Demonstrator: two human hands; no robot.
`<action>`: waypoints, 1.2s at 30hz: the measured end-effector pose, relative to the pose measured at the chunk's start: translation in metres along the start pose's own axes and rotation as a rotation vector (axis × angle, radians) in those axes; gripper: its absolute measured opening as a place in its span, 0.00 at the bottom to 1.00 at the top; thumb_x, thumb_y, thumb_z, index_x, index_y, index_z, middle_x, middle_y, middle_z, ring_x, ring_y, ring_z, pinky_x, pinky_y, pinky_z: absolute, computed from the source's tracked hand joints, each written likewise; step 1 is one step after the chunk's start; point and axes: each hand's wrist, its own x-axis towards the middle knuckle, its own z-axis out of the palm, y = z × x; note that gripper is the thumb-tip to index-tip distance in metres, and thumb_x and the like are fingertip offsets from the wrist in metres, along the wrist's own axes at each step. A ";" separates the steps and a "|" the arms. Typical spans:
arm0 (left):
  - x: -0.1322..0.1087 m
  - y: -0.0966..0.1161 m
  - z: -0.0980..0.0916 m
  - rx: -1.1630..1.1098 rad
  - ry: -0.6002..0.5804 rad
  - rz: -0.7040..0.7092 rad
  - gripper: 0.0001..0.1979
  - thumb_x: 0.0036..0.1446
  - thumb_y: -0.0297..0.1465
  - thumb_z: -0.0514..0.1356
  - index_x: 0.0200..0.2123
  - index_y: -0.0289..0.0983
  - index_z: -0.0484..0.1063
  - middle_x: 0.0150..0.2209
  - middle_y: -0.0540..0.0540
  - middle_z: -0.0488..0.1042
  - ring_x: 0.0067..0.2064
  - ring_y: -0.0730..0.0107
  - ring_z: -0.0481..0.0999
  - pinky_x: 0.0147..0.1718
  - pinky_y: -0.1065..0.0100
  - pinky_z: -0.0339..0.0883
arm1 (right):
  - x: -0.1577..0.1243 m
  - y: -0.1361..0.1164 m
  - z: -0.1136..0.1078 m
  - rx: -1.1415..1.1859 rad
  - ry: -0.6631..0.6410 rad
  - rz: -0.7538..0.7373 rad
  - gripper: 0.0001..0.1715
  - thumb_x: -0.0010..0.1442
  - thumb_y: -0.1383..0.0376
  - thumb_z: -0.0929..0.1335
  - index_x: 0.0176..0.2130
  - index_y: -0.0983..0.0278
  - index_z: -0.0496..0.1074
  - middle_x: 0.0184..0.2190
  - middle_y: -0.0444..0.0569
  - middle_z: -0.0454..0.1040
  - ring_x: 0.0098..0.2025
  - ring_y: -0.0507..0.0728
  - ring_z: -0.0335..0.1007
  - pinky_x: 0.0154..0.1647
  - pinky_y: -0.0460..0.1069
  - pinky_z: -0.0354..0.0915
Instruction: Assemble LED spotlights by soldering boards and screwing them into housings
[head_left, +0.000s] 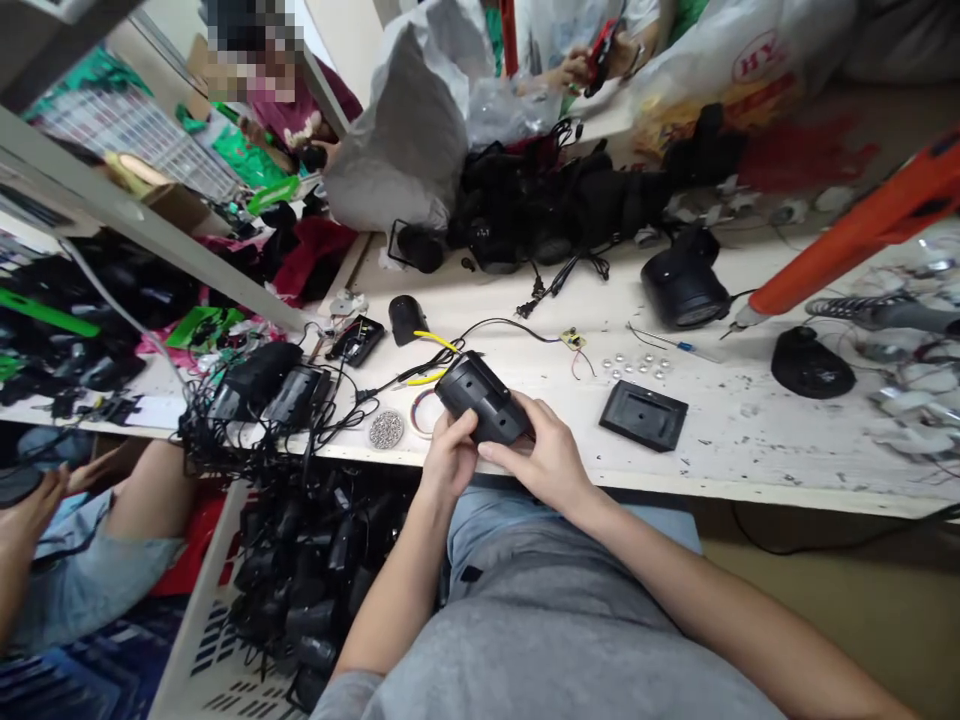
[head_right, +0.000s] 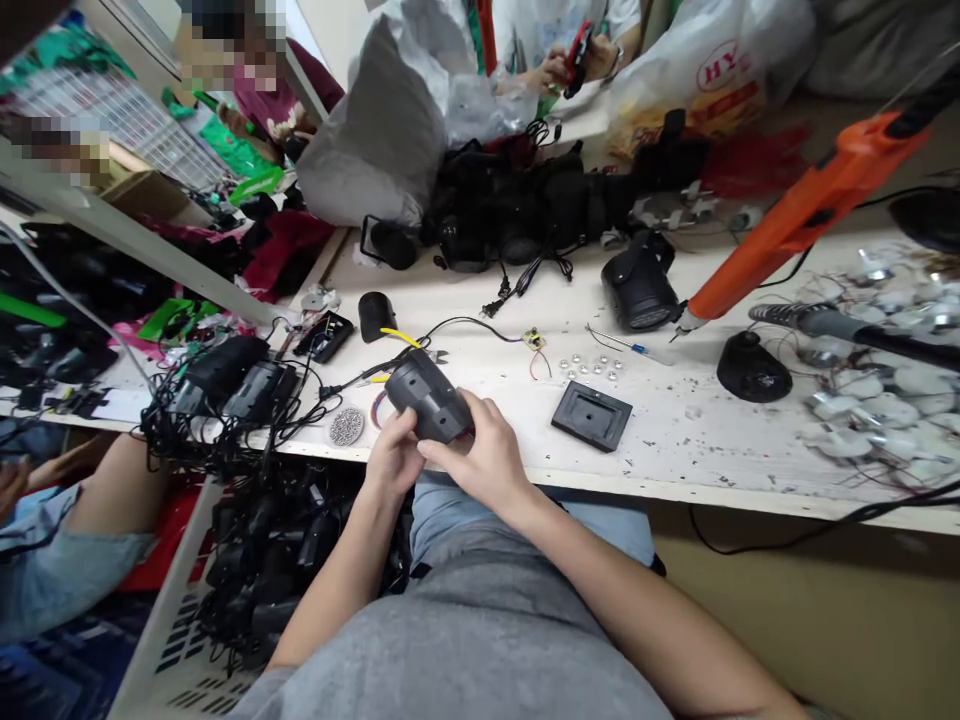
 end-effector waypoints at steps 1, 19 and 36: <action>0.000 -0.002 0.000 -0.017 0.027 -0.002 0.22 0.32 0.36 0.76 0.34 0.35 0.79 0.32 0.47 0.81 0.34 0.65 0.79 0.38 0.66 0.72 | 0.000 0.001 0.000 -0.028 0.005 -0.041 0.38 0.50 0.54 0.76 0.57 0.62 0.70 0.50 0.57 0.76 0.53 0.65 0.74 0.55 0.61 0.71; 0.002 0.010 0.009 -0.258 0.266 -0.180 0.16 0.47 0.39 0.69 0.38 0.37 0.77 0.35 0.47 0.81 0.35 0.66 0.80 0.37 0.68 0.75 | 0.014 -0.023 -0.022 0.546 -0.273 0.525 0.25 0.51 0.45 0.70 0.26 0.65 0.75 0.21 0.46 0.72 0.25 0.52 0.68 0.29 0.48 0.67; -0.039 -0.006 -0.022 0.053 0.161 0.094 0.26 0.26 0.32 0.74 0.35 0.38 0.76 0.31 0.51 0.78 0.31 0.68 0.77 0.33 0.69 0.72 | -0.031 -0.011 -0.030 0.244 -0.207 0.235 0.08 0.53 0.60 0.72 0.30 0.61 0.71 0.30 0.46 0.72 0.31 0.53 0.71 0.29 0.47 0.71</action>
